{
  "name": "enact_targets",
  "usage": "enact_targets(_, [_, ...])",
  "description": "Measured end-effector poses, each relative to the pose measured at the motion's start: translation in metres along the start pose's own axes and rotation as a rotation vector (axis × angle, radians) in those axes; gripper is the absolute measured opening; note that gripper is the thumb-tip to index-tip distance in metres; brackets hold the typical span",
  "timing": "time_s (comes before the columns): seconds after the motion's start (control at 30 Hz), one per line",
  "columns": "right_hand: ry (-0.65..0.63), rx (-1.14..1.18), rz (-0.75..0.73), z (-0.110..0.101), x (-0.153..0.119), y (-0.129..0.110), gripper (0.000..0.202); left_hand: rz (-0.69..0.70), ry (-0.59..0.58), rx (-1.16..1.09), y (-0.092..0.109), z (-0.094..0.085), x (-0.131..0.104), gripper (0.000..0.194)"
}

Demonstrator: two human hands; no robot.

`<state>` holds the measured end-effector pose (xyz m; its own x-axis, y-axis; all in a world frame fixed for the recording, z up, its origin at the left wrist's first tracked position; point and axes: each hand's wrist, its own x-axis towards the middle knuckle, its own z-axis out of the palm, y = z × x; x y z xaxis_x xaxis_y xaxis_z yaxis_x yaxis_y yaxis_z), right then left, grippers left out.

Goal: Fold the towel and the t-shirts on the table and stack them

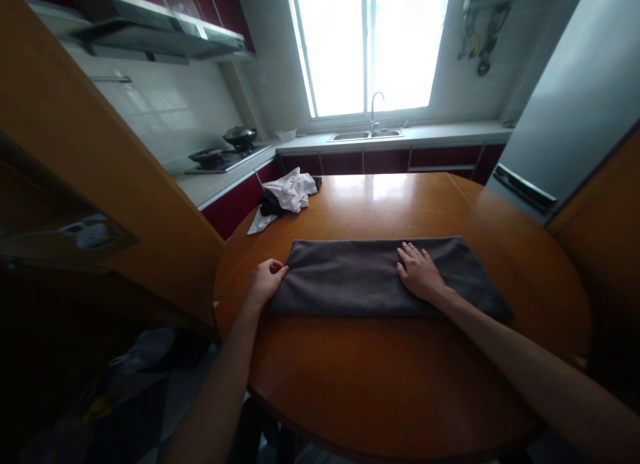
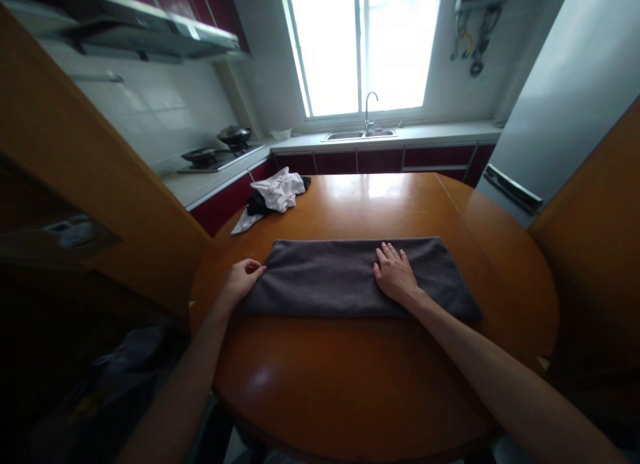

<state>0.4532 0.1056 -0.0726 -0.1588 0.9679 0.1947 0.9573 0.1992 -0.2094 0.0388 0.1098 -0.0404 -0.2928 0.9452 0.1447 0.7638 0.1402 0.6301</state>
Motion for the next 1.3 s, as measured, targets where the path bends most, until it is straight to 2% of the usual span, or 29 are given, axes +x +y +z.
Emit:
enact_targets(0.1, [0.0, -0.004, 0.002, 0.0, 0.0, -0.001, 0.053, -0.03, -0.035, 0.096, -0.001, -0.002, -0.002, 0.018])
enact_targets(0.3, [-0.003, -0.002, 0.005, -0.002, 0.0, -0.002, 0.054, -0.002, -0.041, 0.272, 0.002, -0.006, -0.01, 0.035])
enact_targets(0.4, [0.0, -0.005, 0.005, -0.003, -0.001, -0.002, 0.053, -0.019, -0.069, 0.311, 0.003, -0.006, -0.012, 0.038])
enact_targets(0.5, [-0.005, -0.012, 0.003, -0.003, -0.001, -0.002, 0.053, 0.036, -0.083, 0.267, 0.007, -0.007, -0.013, 0.037])
enact_targets(0.63, [-0.004, -0.018, 0.005, -0.001, 0.0, -0.001, 0.054, 0.145, -0.003, 0.084, 0.012, -0.01, -0.012, 0.038])
enact_targets(0.7, [-0.002, -0.016, 0.003, 0.0, 0.0, 0.0, 0.053, 0.111, 0.016, 0.061, 0.012, -0.01, -0.011, 0.038])
enact_targets(0.87, [0.008, -0.012, 0.0, 0.001, 0.0, 0.002, 0.053, -0.012, -0.11, 0.15, 0.003, -0.007, -0.009, 0.034])
enact_targets(1.03, [0.018, -0.017, -0.008, 0.002, 0.001, 0.002, 0.054, -0.005, -0.102, 0.16, -0.005, -0.004, -0.007, 0.036])
enact_targets(1.2, [0.003, -0.021, 0.0, 0.0, 0.0, 0.0, 0.053, 0.014, -0.087, 0.151, -0.005, -0.006, -0.006, 0.036])
enact_targets(1.3, [-0.01, -0.017, 0.002, -0.003, -0.001, 0.0, 0.053, -0.004, -0.124, 0.232, -0.005, -0.009, -0.008, 0.035])
